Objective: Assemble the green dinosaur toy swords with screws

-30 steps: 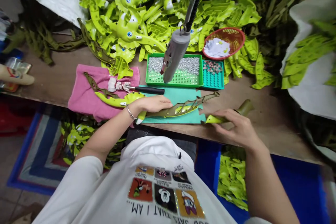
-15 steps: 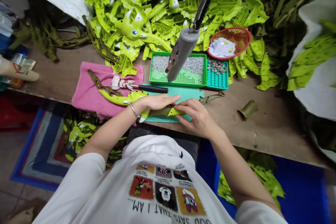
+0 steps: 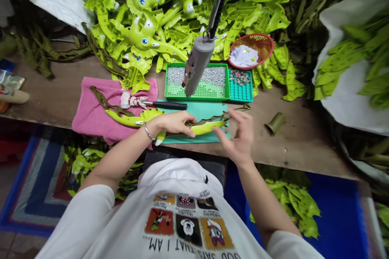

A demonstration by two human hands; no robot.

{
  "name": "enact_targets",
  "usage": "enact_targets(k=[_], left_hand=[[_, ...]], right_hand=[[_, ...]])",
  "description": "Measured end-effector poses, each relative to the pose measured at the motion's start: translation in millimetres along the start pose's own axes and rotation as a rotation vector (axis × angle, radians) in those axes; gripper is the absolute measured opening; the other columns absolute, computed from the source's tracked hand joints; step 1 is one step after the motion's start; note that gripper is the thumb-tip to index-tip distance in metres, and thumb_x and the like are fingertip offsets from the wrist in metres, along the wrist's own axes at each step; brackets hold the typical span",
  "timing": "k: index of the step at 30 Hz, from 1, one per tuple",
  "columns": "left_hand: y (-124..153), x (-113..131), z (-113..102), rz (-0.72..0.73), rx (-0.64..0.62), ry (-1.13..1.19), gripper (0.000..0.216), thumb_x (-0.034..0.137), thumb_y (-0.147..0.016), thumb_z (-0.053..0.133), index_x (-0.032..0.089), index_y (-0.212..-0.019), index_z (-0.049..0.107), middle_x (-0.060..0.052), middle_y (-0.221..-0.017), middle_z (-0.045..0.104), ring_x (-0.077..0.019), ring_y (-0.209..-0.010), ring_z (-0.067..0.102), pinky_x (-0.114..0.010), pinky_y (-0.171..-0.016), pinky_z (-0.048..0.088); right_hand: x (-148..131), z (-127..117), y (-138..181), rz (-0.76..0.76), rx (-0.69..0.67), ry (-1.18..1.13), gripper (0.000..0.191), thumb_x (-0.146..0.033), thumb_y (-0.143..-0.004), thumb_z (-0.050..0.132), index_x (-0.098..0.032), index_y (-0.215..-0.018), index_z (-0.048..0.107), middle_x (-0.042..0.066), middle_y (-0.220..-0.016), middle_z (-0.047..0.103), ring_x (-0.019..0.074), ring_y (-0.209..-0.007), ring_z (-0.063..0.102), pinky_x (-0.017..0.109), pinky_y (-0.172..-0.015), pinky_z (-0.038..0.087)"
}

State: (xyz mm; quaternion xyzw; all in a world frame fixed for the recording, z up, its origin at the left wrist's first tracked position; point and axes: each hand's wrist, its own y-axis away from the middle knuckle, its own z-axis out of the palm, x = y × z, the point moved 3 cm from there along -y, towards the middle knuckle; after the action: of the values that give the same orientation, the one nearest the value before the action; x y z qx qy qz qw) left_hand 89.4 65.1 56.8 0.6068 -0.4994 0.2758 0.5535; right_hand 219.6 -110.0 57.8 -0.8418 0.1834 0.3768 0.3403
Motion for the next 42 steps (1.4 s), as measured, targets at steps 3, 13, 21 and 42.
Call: enact_targets(k=[3, 13, 21, 42], left_hand=[[0, 1, -1, -0.043, -0.015, -0.014, 0.047, 0.052, -0.07, 0.069, 0.012, -0.094, 0.062, 0.005, -0.072, 0.046, -0.0119, -0.066, 0.04, -0.025, -0.059, 0.026], [-2, 0, -1, -0.013, -0.016, -0.003, 0.047, 0.052, -0.072, 0.069, 0.013, -0.097, 0.061, 0.005, -0.073, 0.049, -0.0116, -0.067, 0.042, -0.024, -0.06, 0.029], [22, 13, 14, -0.05, 0.147, -0.454, 0.048, 0.038, -0.084, 0.067, 0.015, -0.123, 0.054, -0.007, -0.108, 0.065, -0.0235, -0.098, 0.061, -0.031, -0.082, 0.046], [44, 73, 10, -0.073, 0.601, -1.267, 0.048, 0.022, -0.092, 0.058, 0.007, -0.136, 0.049, -0.015, -0.109, 0.068, -0.0293, -0.095, 0.064, -0.04, -0.077, 0.045]], right_hand=[[29, -8, 10, 0.552, 0.28, -0.324, 0.053, -0.051, -0.072, 0.08, -0.024, -0.112, 0.06, 0.004, -0.101, 0.063, 0.018, -0.087, 0.066, 0.038, -0.081, 0.059], [28, 19, 7, 0.996, 0.089, -0.821, 0.052, -0.049, -0.041, 0.096, -0.016, -0.064, 0.062, -0.004, -0.059, 0.064, 0.0085, -0.053, 0.063, 0.02, -0.054, 0.06], [33, 24, 13, 0.941, 0.145, -0.814, 0.052, -0.049, -0.049, 0.093, -0.018, -0.072, 0.059, -0.004, -0.063, 0.064, 0.0091, -0.054, 0.063, 0.021, -0.052, 0.058], [-46, 55, -33, -0.383, -0.166, 0.071, 0.022, -0.02, -0.096, 0.051, -0.024, -0.11, 0.067, 0.009, -0.1, 0.067, 0.0232, -0.094, 0.061, 0.042, -0.082, 0.053]])
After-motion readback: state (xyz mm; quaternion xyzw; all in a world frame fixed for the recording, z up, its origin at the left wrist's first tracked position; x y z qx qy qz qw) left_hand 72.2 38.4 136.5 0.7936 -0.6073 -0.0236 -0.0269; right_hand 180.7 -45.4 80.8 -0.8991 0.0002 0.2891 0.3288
